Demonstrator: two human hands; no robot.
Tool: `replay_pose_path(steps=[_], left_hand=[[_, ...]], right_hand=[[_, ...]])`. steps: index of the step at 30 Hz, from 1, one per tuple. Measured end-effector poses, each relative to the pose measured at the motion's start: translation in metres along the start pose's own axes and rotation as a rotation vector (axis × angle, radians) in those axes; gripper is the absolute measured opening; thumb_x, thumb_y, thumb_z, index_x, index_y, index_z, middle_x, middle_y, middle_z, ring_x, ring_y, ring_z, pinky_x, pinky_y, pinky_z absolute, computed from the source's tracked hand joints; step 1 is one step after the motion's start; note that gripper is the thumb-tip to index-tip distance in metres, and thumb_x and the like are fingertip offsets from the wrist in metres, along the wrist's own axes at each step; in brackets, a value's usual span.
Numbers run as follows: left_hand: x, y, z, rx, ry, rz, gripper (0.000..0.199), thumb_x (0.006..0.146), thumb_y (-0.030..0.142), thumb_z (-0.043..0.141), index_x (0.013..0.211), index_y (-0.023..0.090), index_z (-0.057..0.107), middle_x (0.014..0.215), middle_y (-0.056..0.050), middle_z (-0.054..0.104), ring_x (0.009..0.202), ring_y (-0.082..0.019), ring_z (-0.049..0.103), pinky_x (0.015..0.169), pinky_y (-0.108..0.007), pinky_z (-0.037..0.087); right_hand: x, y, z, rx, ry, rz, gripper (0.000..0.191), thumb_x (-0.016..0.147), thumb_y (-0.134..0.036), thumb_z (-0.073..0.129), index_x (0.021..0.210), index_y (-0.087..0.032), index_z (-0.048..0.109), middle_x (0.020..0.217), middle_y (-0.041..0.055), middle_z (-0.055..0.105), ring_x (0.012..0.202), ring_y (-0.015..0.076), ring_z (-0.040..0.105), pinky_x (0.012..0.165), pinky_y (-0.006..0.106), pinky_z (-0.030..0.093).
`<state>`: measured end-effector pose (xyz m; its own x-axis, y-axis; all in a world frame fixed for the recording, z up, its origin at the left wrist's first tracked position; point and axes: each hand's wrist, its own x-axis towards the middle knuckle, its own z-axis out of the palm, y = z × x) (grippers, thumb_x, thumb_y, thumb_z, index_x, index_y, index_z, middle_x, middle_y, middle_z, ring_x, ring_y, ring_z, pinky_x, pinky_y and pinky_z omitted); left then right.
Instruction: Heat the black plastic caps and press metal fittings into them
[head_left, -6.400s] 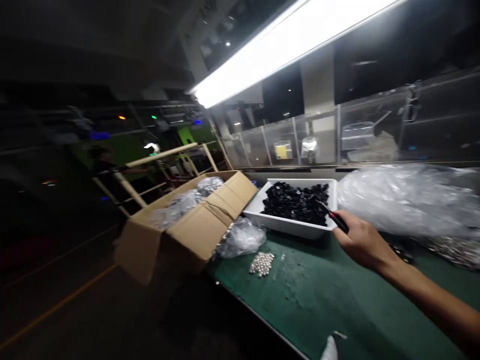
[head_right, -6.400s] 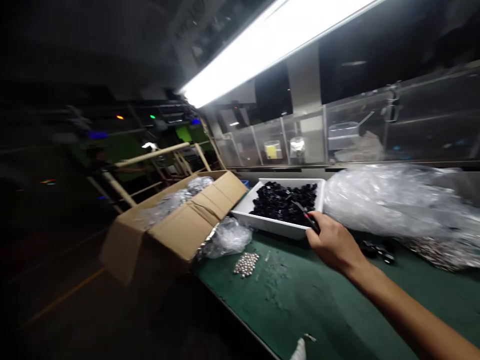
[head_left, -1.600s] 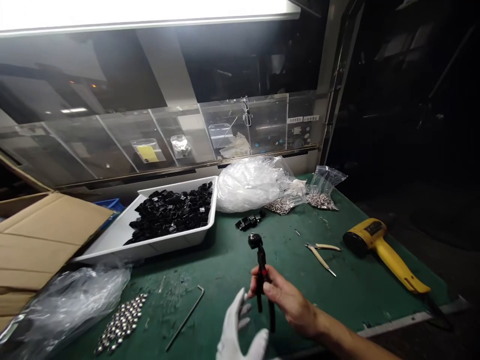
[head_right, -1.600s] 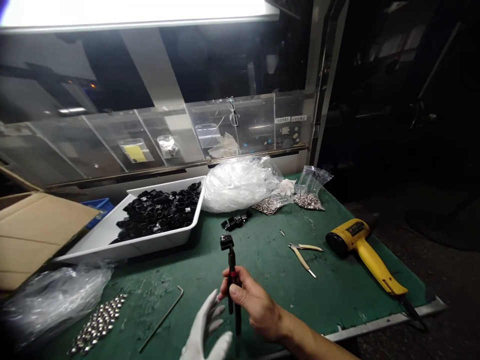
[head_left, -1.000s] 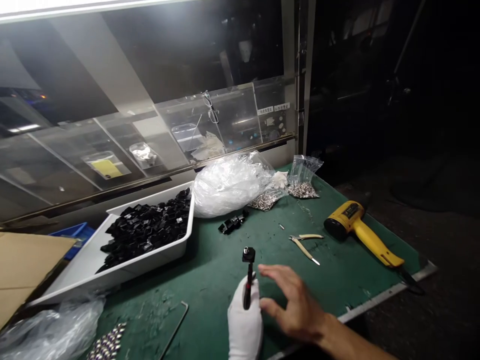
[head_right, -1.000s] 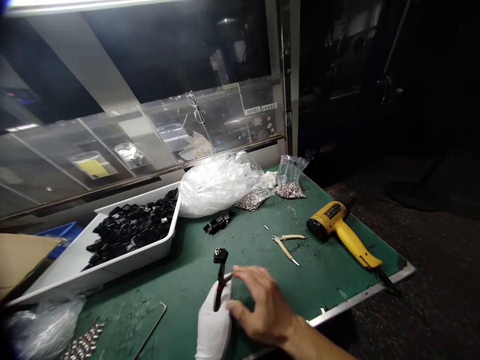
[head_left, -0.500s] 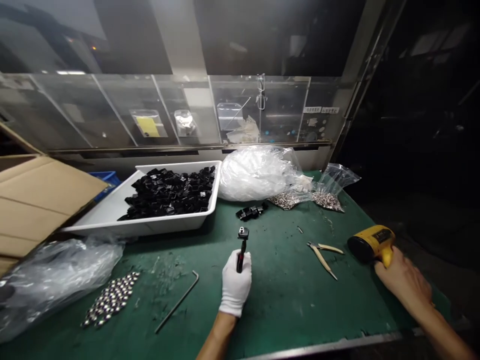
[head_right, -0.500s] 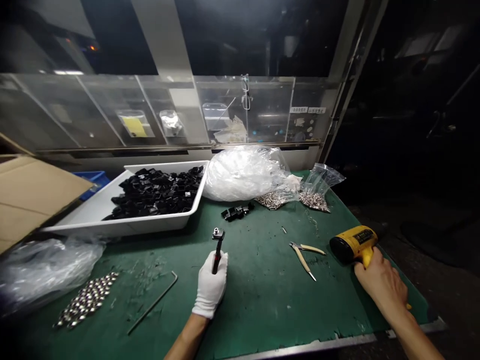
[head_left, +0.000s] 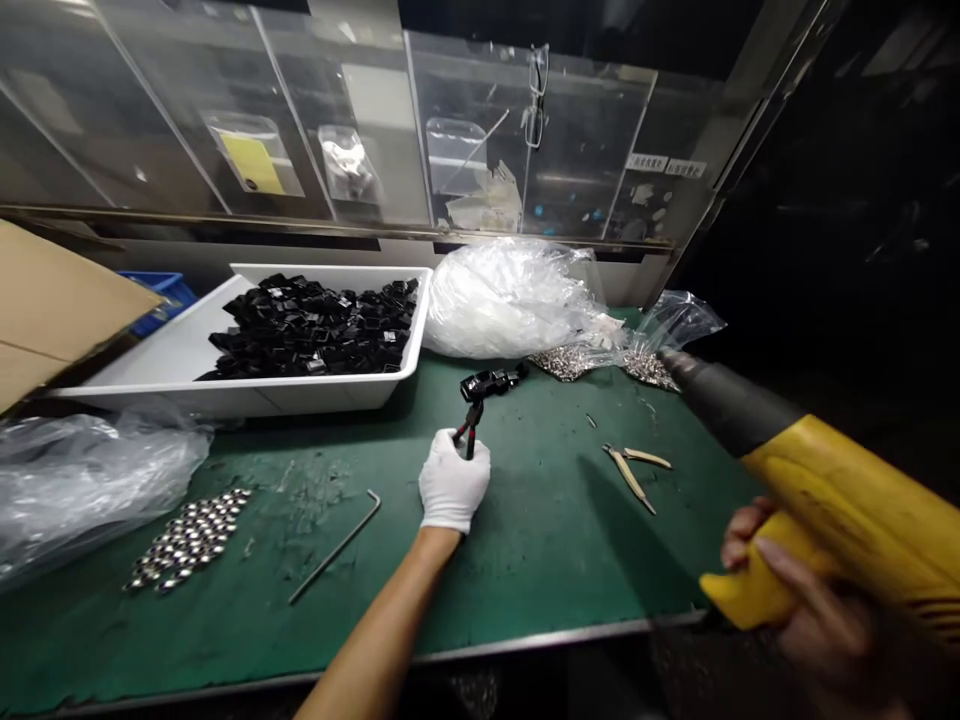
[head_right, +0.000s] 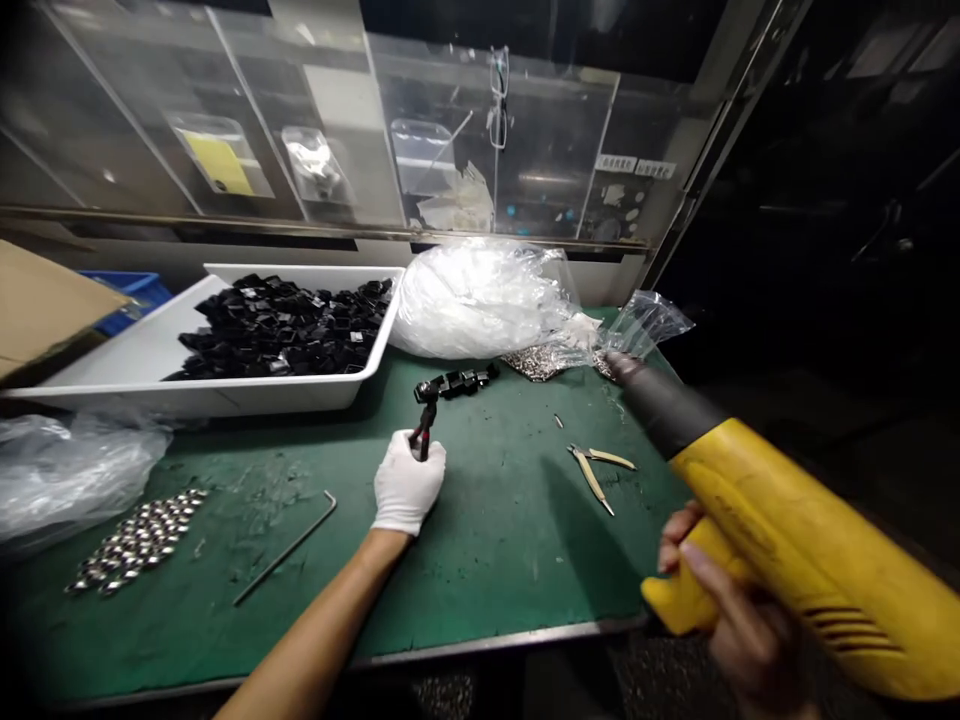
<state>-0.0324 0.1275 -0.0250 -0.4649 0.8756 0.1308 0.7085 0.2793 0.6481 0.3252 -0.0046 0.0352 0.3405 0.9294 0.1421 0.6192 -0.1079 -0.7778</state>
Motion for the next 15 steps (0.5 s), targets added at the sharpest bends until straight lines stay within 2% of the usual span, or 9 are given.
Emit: replay_pose_path(steps=[2, 3, 5, 7, 9, 12, 15], left_hand=[[0.011, -0.001, -0.001, 0.080, -0.014, 0.004, 0.029, 0.085, 0.040, 0.058, 0.107, 0.022, 0.055, 0.098, -0.008, 0.072, 0.091, -0.028, 0.071, 0.079, -0.037, 0.050], [0.015, -0.002, -0.002, 0.121, -0.021, 0.012, 0.031, 0.085, 0.041, 0.059, 0.108, 0.022, 0.056, 0.100, -0.008, 0.072, 0.092, -0.029, 0.071, 0.080, -0.037, 0.050], [0.021, -0.004, -0.005, 0.203, -0.033, 0.034, 0.035, 0.083, 0.044, 0.061, 0.111, 0.022, 0.057, 0.102, -0.009, 0.072, 0.094, -0.030, 0.071, 0.080, -0.037, 0.050], [0.023, -0.005, -0.005, 0.277, -0.050, 0.064, 0.038, 0.082, 0.046, 0.062, 0.112, 0.021, 0.058, 0.104, -0.011, 0.072, 0.095, -0.031, 0.071, 0.080, -0.037, 0.051], [0.023, -0.004, -0.004, 0.336, -0.071, 0.100, 0.039, 0.082, 0.047, 0.061, 0.111, 0.021, 0.059, 0.103, -0.011, 0.072, 0.094, -0.031, 0.071, 0.079, -0.037, 0.051], [0.022, -0.003, -0.001, 0.392, -0.094, 0.146, 0.039, 0.082, 0.047, 0.061, 0.111, 0.020, 0.059, 0.103, -0.011, 0.072, 0.095, -0.031, 0.071, 0.078, -0.037, 0.050], [0.023, -0.003, 0.001, 0.424, -0.080, 0.172, 0.039, 0.083, 0.046, 0.059, 0.112, 0.020, 0.058, 0.104, -0.011, 0.071, 0.096, -0.032, 0.070, 0.077, -0.037, 0.050]], right_hand=[[-0.022, -0.015, 0.034, 0.631, -0.156, 0.060, 0.030, 0.087, -0.046, 0.054, 0.111, -0.029, 0.057, 0.093, 0.0092, 0.060, 0.069, 0.0247, 0.061, 0.061, 0.041, 0.053], [-0.029, -0.021, 0.052, 0.866, -0.249, 0.111, 0.027, 0.086, -0.042, 0.058, 0.109, -0.029, 0.057, 0.090, 0.0068, 0.059, 0.067, 0.0224, 0.059, 0.060, 0.038, 0.051], [-0.039, -0.030, 0.085, 1.146, -0.345, 0.198, 0.027, 0.084, -0.034, 0.063, 0.110, -0.028, 0.059, 0.088, 0.0043, 0.057, 0.067, 0.0191, 0.057, 0.061, 0.033, 0.049], [-0.041, -0.034, 0.112, 1.262, -0.398, 0.259, 0.029, 0.083, -0.030, 0.066, 0.111, -0.026, 0.060, 0.088, 0.0034, 0.058, 0.068, 0.0176, 0.057, 0.062, 0.030, 0.047], [-0.038, -0.034, 0.129, 1.313, -0.432, 0.297, 0.030, 0.083, -0.030, 0.066, 0.112, -0.025, 0.060, 0.088, 0.0032, 0.059, 0.067, 0.0169, 0.057, 0.064, 0.030, 0.046], [-0.033, -0.030, 0.141, 1.344, -0.450, 0.329, 0.029, 0.085, -0.031, 0.065, 0.113, -0.024, 0.059, 0.087, 0.0023, 0.061, 0.066, 0.0157, 0.057, 0.063, 0.028, 0.046], [-0.030, -0.026, 0.144, 1.349, -0.438, 0.342, 0.028, 0.087, -0.031, 0.064, 0.113, -0.023, 0.058, 0.086, 0.0016, 0.061, 0.065, 0.0149, 0.058, 0.062, 0.026, 0.046]])
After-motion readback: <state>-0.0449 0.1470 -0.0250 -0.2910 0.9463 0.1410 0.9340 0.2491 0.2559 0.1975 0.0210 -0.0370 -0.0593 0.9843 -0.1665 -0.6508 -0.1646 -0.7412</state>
